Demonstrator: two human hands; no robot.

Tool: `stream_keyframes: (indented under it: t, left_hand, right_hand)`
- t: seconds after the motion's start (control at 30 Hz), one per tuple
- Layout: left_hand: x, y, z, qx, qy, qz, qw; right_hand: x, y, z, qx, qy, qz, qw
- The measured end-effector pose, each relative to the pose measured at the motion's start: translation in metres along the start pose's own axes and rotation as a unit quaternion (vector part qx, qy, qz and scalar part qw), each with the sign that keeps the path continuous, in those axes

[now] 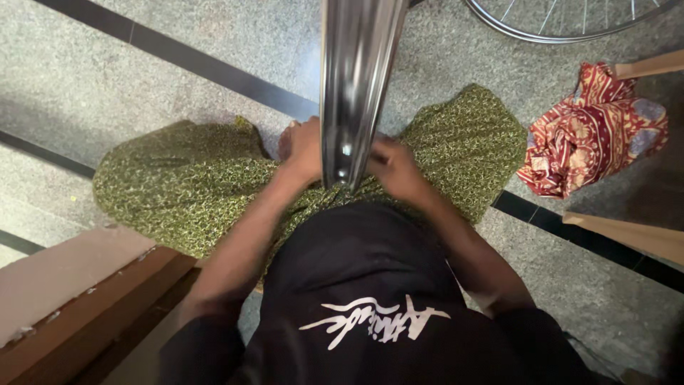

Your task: The person works on a bicycle wheel by turning the rim and handling spokes or small components on a metal stand while sitting on the floor.

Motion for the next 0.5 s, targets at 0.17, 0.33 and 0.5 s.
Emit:
stream_keyframes:
  t: [0.17,0.33,0.5]
  left_hand:
    - [-0.052,-0.018,0.041,0.121,0.283,-0.094,0.947]
    - [-0.032,0.007,0.03,-0.015,0.571,-0.106,0.814]
    - [0.047,0.053,-0.026,-0.254,0.826,0.141,0.483]
  right_hand:
    - [0.045,-0.004,0.022,0.012,0.119,0.041,0.992]
    - [-0.026,0.025,0.015,0.14,0.249,-0.225,0.932]
    - [-0.107,0.044,0.004,0.176,0.26,-0.36,0.878]
Point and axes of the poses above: each hand's wrist, its own y-axis away from the middle knuckle, its own z-axis out of the palm, x = y × z, the point moved 10 cm from there along -y, towards the middle knuckle, and after that the axes turned 2 degrees about -z, right-handed, at the moved point
